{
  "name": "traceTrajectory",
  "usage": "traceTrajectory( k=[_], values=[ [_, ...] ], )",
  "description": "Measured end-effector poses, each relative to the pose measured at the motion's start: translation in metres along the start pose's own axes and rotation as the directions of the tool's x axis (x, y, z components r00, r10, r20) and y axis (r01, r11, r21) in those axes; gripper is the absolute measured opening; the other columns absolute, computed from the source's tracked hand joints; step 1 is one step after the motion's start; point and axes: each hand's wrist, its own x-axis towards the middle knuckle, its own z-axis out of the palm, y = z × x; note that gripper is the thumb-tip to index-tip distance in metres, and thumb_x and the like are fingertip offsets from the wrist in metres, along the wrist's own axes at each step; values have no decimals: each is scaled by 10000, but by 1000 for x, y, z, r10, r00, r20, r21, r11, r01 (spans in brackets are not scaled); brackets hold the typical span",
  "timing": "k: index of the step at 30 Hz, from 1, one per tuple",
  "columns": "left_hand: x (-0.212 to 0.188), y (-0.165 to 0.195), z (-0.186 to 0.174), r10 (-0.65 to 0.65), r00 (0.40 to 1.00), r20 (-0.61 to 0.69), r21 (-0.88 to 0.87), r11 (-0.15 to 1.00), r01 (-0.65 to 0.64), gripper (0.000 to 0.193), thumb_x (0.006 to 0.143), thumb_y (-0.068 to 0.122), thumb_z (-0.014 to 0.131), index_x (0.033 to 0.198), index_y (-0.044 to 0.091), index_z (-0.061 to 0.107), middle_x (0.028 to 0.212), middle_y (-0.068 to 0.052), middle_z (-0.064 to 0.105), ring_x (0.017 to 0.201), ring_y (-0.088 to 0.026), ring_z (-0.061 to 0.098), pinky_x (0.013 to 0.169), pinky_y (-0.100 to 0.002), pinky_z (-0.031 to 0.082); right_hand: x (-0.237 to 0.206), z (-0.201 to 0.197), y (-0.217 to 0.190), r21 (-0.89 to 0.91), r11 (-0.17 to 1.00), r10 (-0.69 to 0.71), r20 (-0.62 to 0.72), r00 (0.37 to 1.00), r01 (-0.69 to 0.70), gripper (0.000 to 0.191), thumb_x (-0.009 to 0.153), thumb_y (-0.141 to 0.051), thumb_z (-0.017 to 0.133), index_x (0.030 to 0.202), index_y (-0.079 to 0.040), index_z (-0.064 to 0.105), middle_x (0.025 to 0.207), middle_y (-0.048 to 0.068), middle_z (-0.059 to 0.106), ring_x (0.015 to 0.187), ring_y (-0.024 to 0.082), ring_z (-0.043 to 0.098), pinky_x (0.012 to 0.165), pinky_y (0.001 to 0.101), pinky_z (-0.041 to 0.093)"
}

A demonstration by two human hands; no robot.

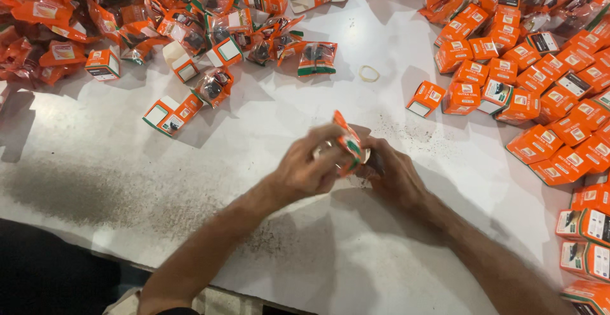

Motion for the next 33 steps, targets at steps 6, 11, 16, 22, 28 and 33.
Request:
traceTrajectory(
  k=[6,11,16,22,28,33],
  values=[
    [2,-1,17,65,990,123,288,953,-98,334,878,25,756,1185,11,624,1243,-175,599,1326,-415,572,1126,-569,448,0,-5,-1,-11,981,-192,-11,981,191,533,873,-71,739,1336,-66,473,1118,173,720,995,329,736,847,409,576],
    [-6,-4,16,-37,974,223,270,963,-25,396,943,202,777,1243,-13,635,1303,-174,582,1496,-435,374,1270,-664,208,2,4,16,-53,988,-145,-59,988,142,545,876,-42,739,1350,-78,473,1166,181,728,1056,361,734,860,428,578],
    [-9,4,31,-260,945,198,264,943,204,183,896,193,777,1043,103,717,1419,-239,450,1498,-513,211,1227,-680,146,0,10,18,-31,984,-180,-120,976,177,776,805,-85,808,1412,-43,326,1207,235,666,1020,404,691,788,462,571],
    [1,3,44,-456,889,48,119,886,448,151,834,118,778,974,93,727,1565,-245,356,1433,-464,362,1168,-542,350,3,9,19,-87,996,-36,-77,996,30,692,856,-43,769,1430,-172,403,1113,187,730,977,370,760,806,454,609],
    [5,-10,44,-833,448,325,-179,411,894,318,882,128,710,1173,43,614,1029,-169,738,742,-185,704,635,-318,557,2,13,32,-62,991,-124,-74,990,119,723,864,4,731,1417,-140,287,1234,215,692,1017,385,736,761,445,610],
    [3,-18,54,-798,513,316,-364,397,843,190,941,129,684,1040,-25,631,896,-116,749,752,-119,728,633,-289,599,2,13,34,-20,983,-186,-96,978,185,692,892,12,704,1404,-93,251,1236,200,698,1073,355,742,858,431,602]
  ],
)
